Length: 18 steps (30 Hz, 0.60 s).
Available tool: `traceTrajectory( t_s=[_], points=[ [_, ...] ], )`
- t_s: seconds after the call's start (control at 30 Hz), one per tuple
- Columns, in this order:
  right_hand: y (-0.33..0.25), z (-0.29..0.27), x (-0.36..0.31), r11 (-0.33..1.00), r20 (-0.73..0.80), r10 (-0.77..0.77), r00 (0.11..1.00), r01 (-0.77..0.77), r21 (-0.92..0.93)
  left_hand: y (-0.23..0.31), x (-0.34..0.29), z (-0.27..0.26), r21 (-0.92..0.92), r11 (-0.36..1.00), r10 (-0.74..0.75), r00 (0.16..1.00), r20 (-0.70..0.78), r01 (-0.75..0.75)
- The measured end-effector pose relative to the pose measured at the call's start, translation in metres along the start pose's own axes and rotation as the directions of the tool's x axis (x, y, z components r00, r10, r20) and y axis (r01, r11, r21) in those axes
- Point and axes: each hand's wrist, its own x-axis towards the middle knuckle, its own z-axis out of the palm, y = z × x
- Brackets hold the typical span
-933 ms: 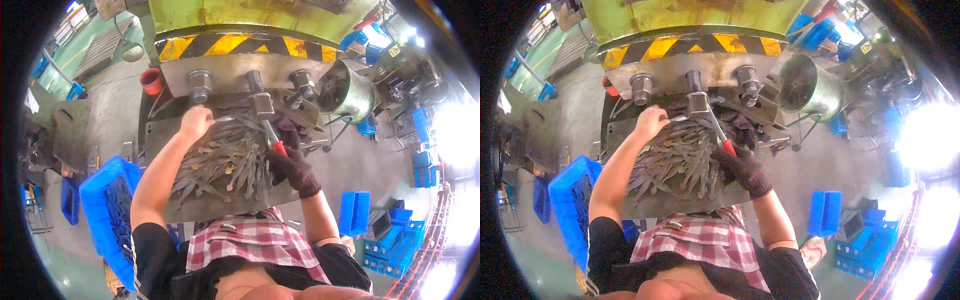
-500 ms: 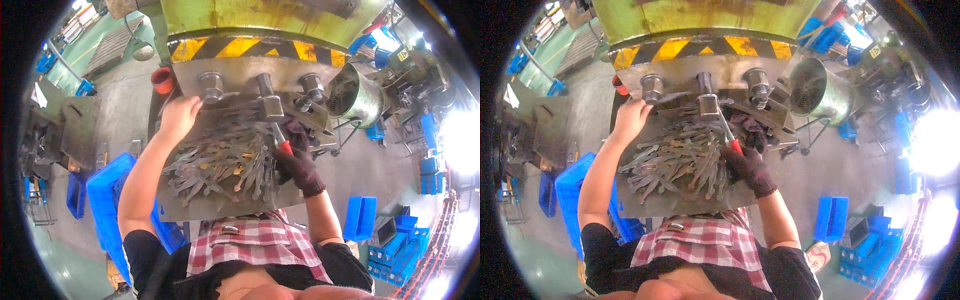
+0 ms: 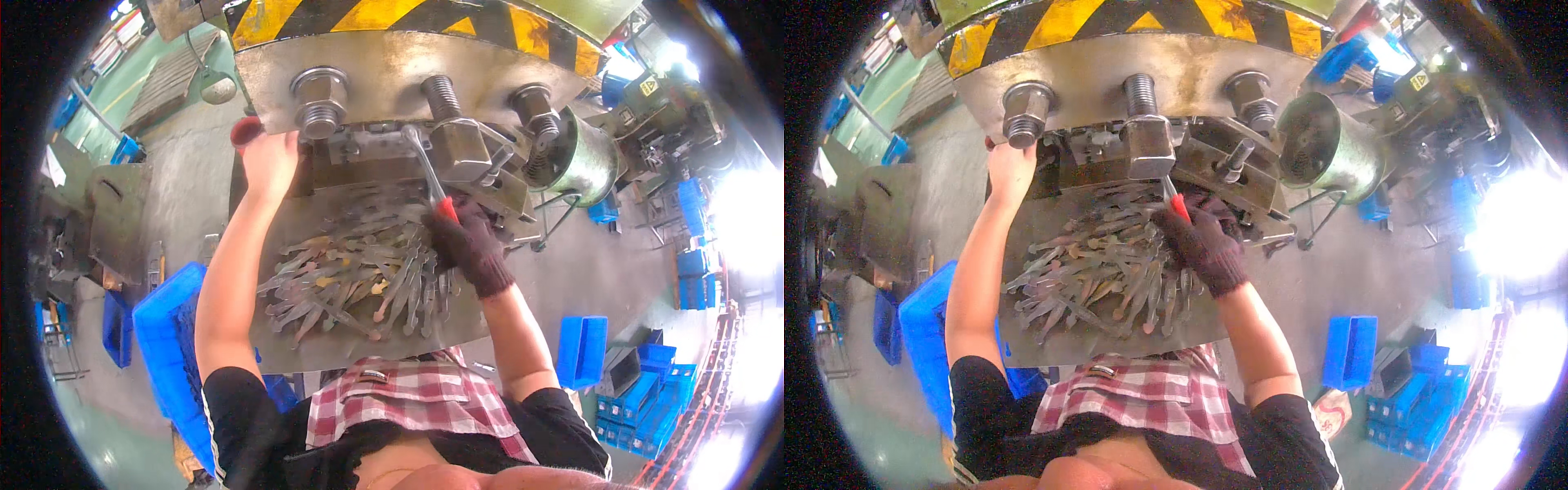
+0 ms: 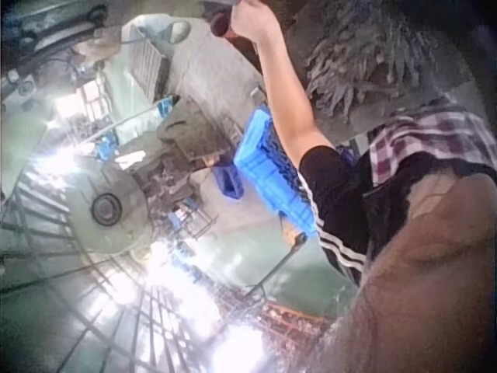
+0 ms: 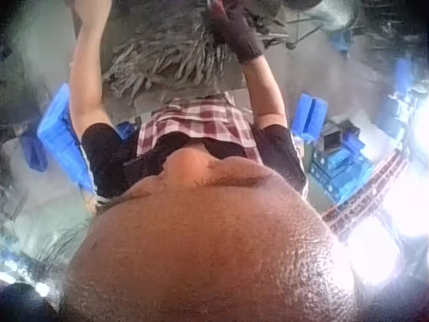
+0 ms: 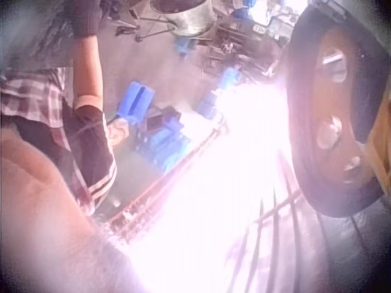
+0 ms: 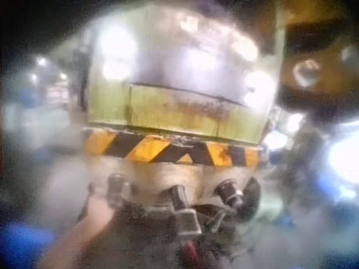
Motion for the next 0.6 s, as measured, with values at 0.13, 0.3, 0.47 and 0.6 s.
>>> traceTrajectory(
  t_s=[0.13,0.3,0.47,0.6],
  points=[
    [-0.04,0.004,0.031,0.983,0.128,0.159,0.979,-0.145,-0.113,-0.032,-0.039,0.008,-0.27,0.962,-0.08,0.992,-0.094,0.052],
    [-0.008,0.018,0.055,0.958,0.049,0.226,0.973,-0.213,-0.19,-0.021,-0.074,-0.01,-0.408,0.905,-0.13,0.991,0.007,0.122],
    [-0.025,0.025,0.044,0.962,0.043,0.141,0.989,-0.127,-0.241,-0.019,-0.099,-0.006,-0.464,0.873,-0.164,0.986,0.015,0.152],
    [0.008,0.019,0.056,0.942,0.036,0.062,0.997,-0.047,-0.332,-0.002,-0.101,-0.01,-0.501,0.824,-0.213,0.964,0.161,0.266]
  ],
)
